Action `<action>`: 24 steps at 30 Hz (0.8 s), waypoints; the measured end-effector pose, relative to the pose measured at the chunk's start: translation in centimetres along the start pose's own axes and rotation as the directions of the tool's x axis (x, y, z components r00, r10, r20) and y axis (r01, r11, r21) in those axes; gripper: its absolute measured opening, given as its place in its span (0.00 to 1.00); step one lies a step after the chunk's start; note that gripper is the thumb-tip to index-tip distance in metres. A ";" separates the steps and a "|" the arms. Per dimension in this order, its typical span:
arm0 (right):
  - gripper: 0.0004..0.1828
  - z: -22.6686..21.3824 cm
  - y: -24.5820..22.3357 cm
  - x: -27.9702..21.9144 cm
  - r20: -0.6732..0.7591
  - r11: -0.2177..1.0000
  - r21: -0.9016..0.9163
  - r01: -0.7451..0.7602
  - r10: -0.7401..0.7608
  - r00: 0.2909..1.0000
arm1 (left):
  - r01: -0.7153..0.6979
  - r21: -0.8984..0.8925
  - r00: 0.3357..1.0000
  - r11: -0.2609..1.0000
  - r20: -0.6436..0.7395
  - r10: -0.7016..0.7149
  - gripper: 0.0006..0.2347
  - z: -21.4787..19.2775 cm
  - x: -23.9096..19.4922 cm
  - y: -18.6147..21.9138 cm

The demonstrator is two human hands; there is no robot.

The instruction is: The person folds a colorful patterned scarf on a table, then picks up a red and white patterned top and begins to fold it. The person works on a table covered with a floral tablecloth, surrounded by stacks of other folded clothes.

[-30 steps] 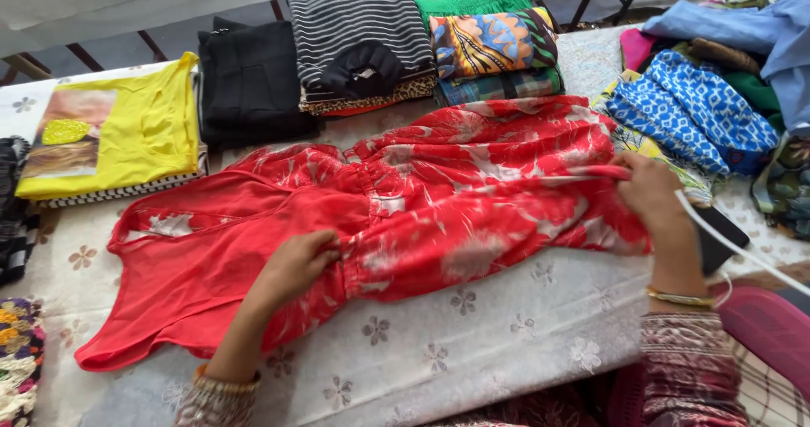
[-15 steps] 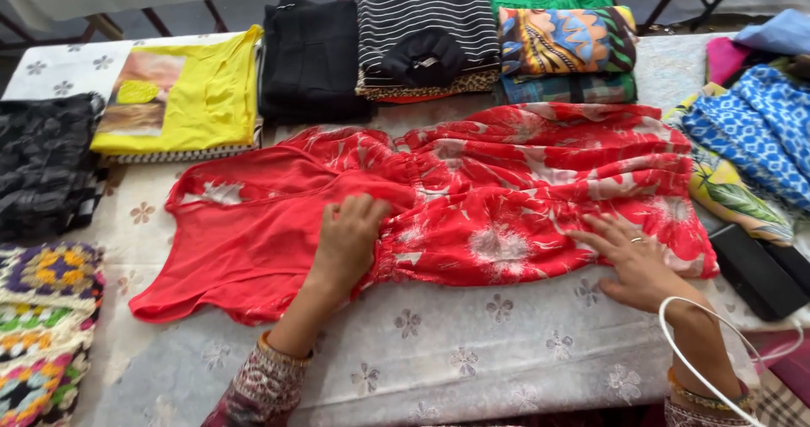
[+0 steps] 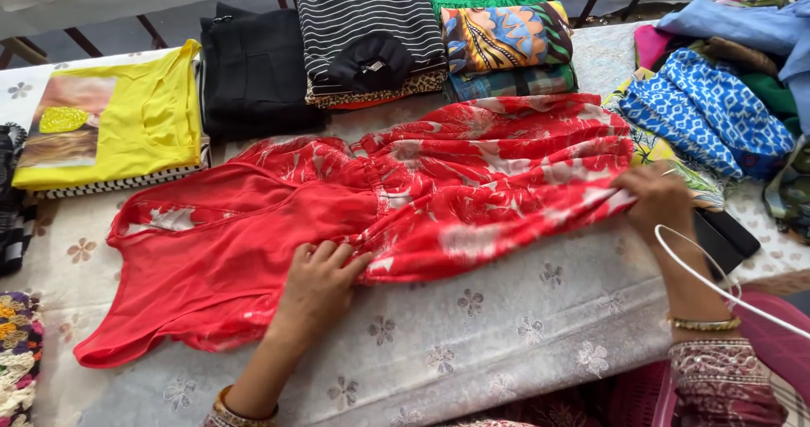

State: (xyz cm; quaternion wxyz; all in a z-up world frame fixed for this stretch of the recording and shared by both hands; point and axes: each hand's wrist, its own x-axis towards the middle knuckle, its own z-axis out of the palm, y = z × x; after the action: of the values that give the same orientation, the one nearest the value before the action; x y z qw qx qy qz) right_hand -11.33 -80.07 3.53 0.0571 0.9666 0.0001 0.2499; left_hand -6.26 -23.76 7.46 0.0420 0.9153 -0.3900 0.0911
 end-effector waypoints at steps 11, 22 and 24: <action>0.26 -6.4 1.0 -2.3 0.214 0.904 -0.421 -0.070 0.174 0.961 | -0.014 -0.162 0.986 0.987 0.160 0.041 0.16 -2.6 -1.1 -0.4; 0.33 -1.7 -8.5 -0.4 0.477 0.959 0.274 0.073 -0.201 0.856 | 0.082 -0.203 0.959 0.976 0.283 -0.021 0.15 -2.6 -2.2 -1.9; 0.36 -0.9 -5.6 0.5 0.523 0.995 0.016 -0.097 0.074 0.849 | 0.067 -0.330 0.977 0.942 0.213 0.005 0.15 -2.8 -2.4 -1.9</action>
State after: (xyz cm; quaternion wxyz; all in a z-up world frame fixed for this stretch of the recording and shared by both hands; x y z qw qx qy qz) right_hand -11.17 -74.37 3.89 0.0235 0.9981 -0.0532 -0.0192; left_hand -6.90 -20.26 9.75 0.1570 0.9053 -0.3875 -0.0746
